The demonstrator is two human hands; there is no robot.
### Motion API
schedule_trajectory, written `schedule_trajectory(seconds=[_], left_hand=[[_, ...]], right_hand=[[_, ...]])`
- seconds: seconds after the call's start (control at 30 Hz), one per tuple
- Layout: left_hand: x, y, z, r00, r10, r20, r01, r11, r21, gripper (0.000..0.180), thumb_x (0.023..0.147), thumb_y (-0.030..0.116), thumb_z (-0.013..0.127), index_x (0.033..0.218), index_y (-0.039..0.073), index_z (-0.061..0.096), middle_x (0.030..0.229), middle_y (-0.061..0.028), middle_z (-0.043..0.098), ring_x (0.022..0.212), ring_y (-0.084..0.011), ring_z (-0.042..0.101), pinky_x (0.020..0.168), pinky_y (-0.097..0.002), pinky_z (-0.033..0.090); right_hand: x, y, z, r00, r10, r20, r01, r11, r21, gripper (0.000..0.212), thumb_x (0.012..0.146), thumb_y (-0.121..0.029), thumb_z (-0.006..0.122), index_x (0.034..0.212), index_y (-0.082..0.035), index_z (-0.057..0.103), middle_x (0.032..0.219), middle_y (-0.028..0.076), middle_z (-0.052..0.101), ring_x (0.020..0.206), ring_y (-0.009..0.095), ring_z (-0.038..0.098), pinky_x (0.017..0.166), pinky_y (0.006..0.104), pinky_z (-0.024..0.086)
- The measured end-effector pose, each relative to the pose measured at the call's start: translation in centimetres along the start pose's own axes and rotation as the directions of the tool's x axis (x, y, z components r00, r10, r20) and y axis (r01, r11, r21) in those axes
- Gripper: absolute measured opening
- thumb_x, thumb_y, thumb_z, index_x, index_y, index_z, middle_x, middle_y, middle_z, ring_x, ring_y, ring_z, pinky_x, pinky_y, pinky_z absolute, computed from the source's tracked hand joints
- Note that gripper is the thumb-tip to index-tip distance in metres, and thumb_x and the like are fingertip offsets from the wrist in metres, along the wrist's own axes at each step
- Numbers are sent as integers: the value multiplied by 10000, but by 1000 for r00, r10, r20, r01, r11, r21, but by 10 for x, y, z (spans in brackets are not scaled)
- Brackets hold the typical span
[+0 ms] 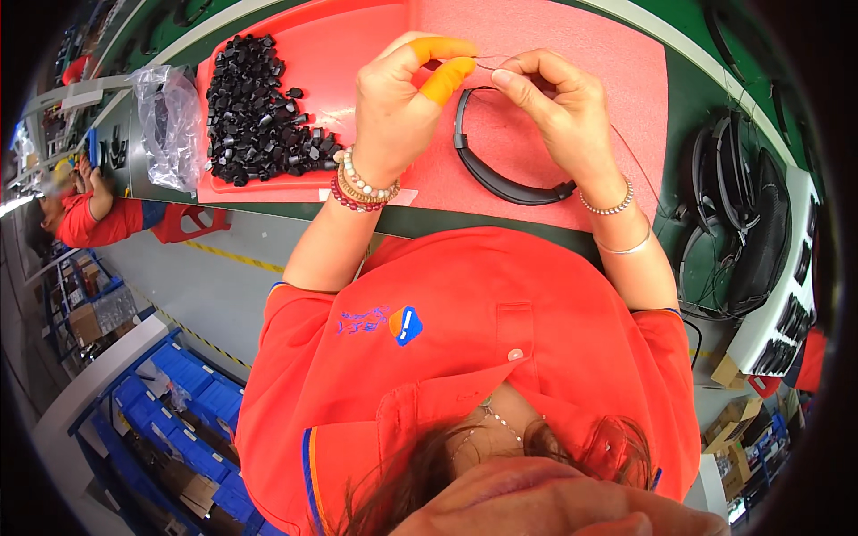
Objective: Assembling small black components onto a wire or headband frame using pliers at a factory workstation.
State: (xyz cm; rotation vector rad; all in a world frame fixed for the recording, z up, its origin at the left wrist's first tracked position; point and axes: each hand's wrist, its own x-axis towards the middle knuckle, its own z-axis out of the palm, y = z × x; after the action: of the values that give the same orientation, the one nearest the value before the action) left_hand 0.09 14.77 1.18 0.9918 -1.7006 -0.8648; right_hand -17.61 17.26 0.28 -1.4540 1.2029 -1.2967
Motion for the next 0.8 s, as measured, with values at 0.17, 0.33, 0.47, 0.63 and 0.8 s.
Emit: schedule_trajectory(seconds=[0.17, 0.33, 0.47, 0.63, 0.8], left_hand=[[-2, -1, 4, 998, -64, -19, 64, 998, 22, 83, 780, 6, 669, 856, 1, 635, 807, -88, 628, 722, -190, 604, 634, -283, 480], [7, 5, 1, 924, 369, 104, -376, 816, 439, 103, 724, -17, 660, 774, 10, 573, 750, -117, 561, 711, -320, 536, 619, -392, 451], [4, 7, 0, 920, 371, 128, -380, 757, 531, 103, 732, -9, 657, 788, 9, 572, 771, -118, 556, 731, -321, 531, 635, -395, 452], [2, -8, 0, 902, 413, 126, -387, 644, 660, 129, 761, 15, 665, 868, 21, 592, 845, -133, 592, 773, -314, 562, 656, -376, 463], [15, -15, -18, 922, 316, 221, -386, 732, 561, 226, 733, 67, 698, 944, 47, 619, 946, -119, 604, 979, -346, 547, 801, -402, 455]], right_hand=[[-1, -5, 0, 985, -154, -79, 132, 965, -227, 219, 777, -150, 728, 927, -13, 647, 783, 89, 627, 671, 163, 611, 605, 284, 484], [11, 1, 5, 782, -618, 74, 553, 635, -539, 210, 755, -146, 724, 910, -39, 629, 751, 93, 580, 674, 259, 589, 594, 339, 486], [8, 2, 10, 802, -573, 166, 554, 612, -565, 143, 766, -133, 701, 819, -50, 597, 705, 83, 544, 639, 287, 564, 564, 363, 472], [1, 7, 19, 855, -507, 110, 470, 666, -579, 146, 790, -152, 686, 784, -44, 587, 707, 102, 556, 627, 295, 567, 551, 369, 467], [4, 2, -2, 989, -149, -24, 131, 930, -342, 172, 850, -168, 637, 806, -2, 637, 677, 124, 608, 586, 233, 588, 532, 314, 441]])
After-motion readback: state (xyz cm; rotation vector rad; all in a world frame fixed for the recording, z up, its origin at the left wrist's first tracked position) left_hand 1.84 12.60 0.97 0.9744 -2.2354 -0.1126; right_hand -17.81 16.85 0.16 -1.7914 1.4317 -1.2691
